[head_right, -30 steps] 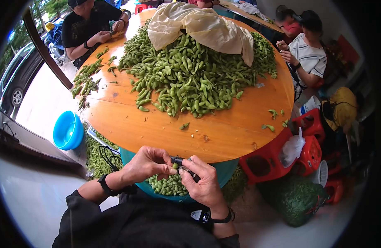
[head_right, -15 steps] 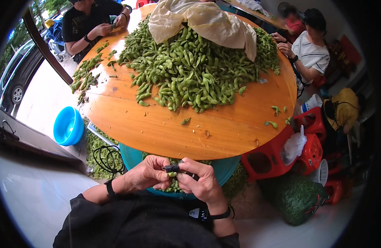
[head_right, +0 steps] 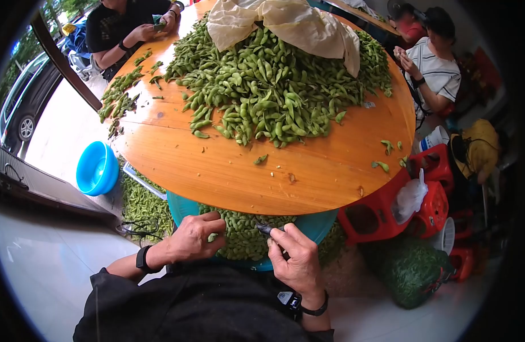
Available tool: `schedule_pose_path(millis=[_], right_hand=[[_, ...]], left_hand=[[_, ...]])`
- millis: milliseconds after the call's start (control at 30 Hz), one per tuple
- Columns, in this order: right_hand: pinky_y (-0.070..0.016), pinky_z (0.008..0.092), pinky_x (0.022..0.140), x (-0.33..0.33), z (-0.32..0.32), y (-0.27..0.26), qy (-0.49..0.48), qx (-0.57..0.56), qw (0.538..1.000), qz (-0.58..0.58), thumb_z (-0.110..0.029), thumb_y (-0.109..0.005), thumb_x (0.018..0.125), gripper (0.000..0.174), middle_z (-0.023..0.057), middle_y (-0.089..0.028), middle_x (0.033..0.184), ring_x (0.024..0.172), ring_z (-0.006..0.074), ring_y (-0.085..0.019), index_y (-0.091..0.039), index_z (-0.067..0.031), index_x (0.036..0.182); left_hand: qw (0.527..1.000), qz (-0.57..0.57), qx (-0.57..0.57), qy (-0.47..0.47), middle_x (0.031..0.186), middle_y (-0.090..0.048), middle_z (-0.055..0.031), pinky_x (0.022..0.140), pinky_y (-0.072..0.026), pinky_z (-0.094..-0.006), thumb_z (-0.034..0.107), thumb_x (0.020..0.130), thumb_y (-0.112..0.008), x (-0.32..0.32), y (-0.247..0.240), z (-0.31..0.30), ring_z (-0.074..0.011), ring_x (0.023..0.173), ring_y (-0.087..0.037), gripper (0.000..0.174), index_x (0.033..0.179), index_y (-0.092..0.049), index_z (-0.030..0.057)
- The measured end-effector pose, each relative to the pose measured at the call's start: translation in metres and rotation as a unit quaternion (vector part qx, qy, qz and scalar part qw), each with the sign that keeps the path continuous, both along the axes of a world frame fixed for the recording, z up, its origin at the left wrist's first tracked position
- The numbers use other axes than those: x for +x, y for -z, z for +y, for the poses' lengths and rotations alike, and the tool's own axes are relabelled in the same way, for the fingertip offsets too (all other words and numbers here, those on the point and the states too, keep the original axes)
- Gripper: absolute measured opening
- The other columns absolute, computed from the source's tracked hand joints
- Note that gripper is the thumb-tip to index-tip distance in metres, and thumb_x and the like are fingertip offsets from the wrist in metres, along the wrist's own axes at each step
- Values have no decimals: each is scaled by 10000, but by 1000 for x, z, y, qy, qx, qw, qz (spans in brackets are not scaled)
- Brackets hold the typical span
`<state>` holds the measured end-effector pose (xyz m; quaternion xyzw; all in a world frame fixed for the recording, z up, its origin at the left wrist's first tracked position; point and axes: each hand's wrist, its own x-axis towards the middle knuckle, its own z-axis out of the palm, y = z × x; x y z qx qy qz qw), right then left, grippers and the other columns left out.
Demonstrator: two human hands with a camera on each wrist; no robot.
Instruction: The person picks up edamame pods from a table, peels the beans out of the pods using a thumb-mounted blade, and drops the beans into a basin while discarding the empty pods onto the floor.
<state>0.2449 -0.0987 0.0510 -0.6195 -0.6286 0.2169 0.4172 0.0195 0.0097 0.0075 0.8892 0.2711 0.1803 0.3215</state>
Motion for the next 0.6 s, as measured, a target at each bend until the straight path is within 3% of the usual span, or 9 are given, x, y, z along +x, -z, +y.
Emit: schedule_pose_path(millis=[133,200,233,267,333,367,400,467,600], right_hand=[[-479,337,594,-10,4,0,-3,-9,999,32,10,-712,799,206,132,-549,822,675,257,-592,-648,53,990],[-488,344,622,-14,10,5,-16,57,998,32,-26,-741,799,240,150,-559,852,707,276,-598,-641,68,996],[-490,340,629,-13,11,8,-9,77,996,49,-47,-760,796,268,155,-562,853,715,282,-602,-634,72,1001],[-491,337,636,-10,12,2,30,88,995,37,-43,-764,798,272,144,-563,835,713,257,-608,-629,71,1005],[-475,299,574,-1,10,3,125,69,981,128,-23,-732,842,219,90,-562,812,645,175,-585,-622,67,1008],[-433,243,497,3,10,-7,153,59,958,237,-6,-688,886,155,31,-550,811,589,88,-535,-623,59,1010],[-391,206,451,13,13,-7,168,77,948,258,-7,-660,911,132,2,-524,809,571,45,-501,-620,53,1021],[-390,213,451,32,22,-16,196,73,937,280,-5,-650,915,130,1,-509,794,572,44,-499,-620,55,1026],[-386,205,452,49,51,-13,161,44,951,260,1,-627,920,144,-6,-503,798,566,29,-486,-616,51,1054]], left_hand=[[977,-108,-182,24,768,-632,-90,556,-500,-327,93,888,-679,12,-14,0,-215,672,-654,102,924,-633,9],[907,-140,-396,27,773,-675,-88,578,-518,-284,68,924,-662,27,-35,-5,-136,671,-649,105,948,-658,-33],[913,-168,-369,42,752,-670,-69,579,-517,-269,68,939,-653,37,-36,-8,-90,655,-633,113,972,-654,-41],[913,-175,-360,73,842,-681,-106,633,-539,-297,51,923,-655,42,-41,-5,-169,726,-668,140,1038,-646,-30],[960,-199,-156,122,1012,-666,-159,710,-553,-331,14,902,-644,57,-50,5,-276,858,-682,248,1143,-608,-33],[967,-173,-146,118,1129,-604,-192,862,-531,-387,44,887,-664,60,-49,6,-356,1047,-615,432,1296,-536,-4],[967,-176,-141,118,1129,-604,-192,862,-531,-387,44,887,-664,63,-47,11,-356,1047,-615,432,1296,-536,-4],[980,-125,149,42,1292,-532,-231,977,-489,-434,81,861,-681,69,-42,28,-397,1194,-545,584,1385,-440,-17],[986,-30,164,24,1483,-352,-282,1140,-330,-456,223,860,-694,69,-32,68,-424,1374,-369,756,1452,-308,-48]])
